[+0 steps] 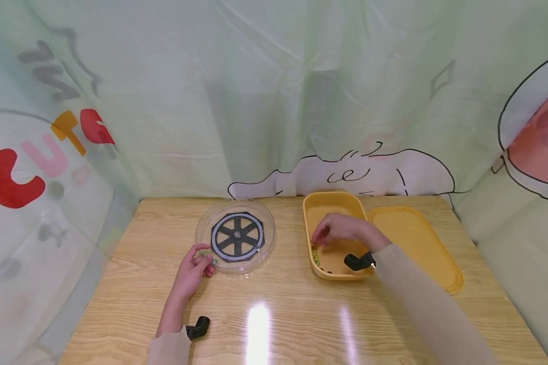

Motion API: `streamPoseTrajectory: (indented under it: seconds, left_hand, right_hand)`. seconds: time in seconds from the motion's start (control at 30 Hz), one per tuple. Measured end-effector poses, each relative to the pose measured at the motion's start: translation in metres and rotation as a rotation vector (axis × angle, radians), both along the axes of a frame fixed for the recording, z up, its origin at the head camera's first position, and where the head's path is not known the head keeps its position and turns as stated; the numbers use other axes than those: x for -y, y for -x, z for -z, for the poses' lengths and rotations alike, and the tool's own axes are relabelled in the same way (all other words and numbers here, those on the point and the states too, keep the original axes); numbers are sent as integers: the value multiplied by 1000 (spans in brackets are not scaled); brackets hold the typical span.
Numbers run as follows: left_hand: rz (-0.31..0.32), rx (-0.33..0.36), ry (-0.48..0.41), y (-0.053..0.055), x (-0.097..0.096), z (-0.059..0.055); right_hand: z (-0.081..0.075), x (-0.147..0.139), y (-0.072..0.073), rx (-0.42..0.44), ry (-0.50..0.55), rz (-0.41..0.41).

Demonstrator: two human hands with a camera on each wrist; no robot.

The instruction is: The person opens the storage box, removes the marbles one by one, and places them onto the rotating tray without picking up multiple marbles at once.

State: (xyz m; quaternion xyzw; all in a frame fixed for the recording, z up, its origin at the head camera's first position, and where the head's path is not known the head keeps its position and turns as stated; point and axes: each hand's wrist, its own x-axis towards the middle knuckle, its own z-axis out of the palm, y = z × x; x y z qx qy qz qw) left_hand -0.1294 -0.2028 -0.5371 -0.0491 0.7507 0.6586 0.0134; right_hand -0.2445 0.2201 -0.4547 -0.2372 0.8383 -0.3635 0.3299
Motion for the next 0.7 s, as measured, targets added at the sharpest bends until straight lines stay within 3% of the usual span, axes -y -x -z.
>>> streamPoseTrajectory:
  seconds: [0.47, 0.7]
  left_hand:
    - [-8, 2, 12, 0, -1, 2]
    - [-11, 19, 14, 2, 0, 1]
  right_hand:
    - [21, -7, 10, 134, 85, -32]
    - [24, -5, 12, 66, 63, -82]
